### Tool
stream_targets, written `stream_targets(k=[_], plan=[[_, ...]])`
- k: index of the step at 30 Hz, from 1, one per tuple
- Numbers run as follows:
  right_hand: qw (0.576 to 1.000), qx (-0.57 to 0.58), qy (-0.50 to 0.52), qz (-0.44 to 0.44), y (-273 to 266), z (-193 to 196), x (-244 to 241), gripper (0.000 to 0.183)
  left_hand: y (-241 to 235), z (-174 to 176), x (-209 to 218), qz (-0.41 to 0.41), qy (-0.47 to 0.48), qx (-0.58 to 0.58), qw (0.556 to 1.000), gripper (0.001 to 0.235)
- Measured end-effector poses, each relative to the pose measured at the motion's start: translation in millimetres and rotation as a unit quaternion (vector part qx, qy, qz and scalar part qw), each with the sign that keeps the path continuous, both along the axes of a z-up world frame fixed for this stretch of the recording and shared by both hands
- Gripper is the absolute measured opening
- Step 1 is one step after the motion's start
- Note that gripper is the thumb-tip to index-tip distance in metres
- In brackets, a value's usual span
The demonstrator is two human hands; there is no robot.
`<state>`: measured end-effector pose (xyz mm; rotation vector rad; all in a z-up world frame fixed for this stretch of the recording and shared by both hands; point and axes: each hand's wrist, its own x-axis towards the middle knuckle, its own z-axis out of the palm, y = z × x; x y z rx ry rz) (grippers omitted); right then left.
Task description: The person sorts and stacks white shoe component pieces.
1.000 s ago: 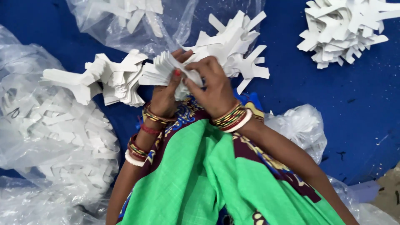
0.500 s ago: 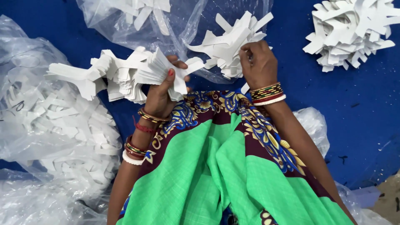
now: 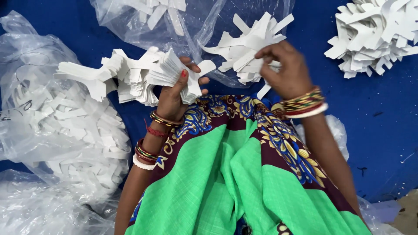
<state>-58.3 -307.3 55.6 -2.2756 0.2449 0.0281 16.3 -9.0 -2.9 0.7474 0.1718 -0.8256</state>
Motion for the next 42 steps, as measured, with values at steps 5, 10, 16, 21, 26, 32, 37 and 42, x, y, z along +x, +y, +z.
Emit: stream_targets(k=[5, 10, 16, 21, 26, 32, 37, 42], plan=[[0.983, -0.121, 0.060, 0.127, -12.0, 54.3, 8.1, 0.037, -7.9, 11.0, 1.3, -0.042, -0.044, 0.045, 0.997, 0.038], [0.979, -0.043, 0.128, 0.151, -5.5, 49.2, 22.6, 0.024, -14.9, 15.1, 2.4, -0.062, -0.050, 0.053, 0.995, 0.041], [0.990, 0.014, 0.037, 0.137, -3.0, 43.5, 13.0, 0.017, -8.0, 6.0, -1.8, -0.073, -0.031, 0.036, 0.996, 0.042], [0.999, -0.030, 0.027, -0.017, -67.9, 46.7, -25.8, 0.019, -1.4, 6.8, 1.0, -0.063, -0.021, 0.051, 0.997, 0.041], [0.991, -0.104, 0.021, -0.077, -165.3, 82.5, -40.1, 0.019, 5.9, 4.9, 0.6, -0.042, -0.018, 0.073, 0.996, 0.038], [0.943, -0.175, 0.145, -0.244, -287.8, -4.4, -61.5, 0.022, 1.2, 1.9, -0.8, -0.037, -0.029, 0.056, 0.997, 0.039], [0.904, -0.321, 0.026, -0.280, -281.4, -78.8, -74.5, 0.041, 2.5, 5.4, 1.2, -0.029, -0.043, 0.074, 0.996, 0.041], [0.971, -0.047, -0.059, -0.228, -113.4, -41.6, -25.8, 0.030, 4.6, 1.1, 0.7, -0.025, -0.044, 0.074, 0.996, 0.043]])
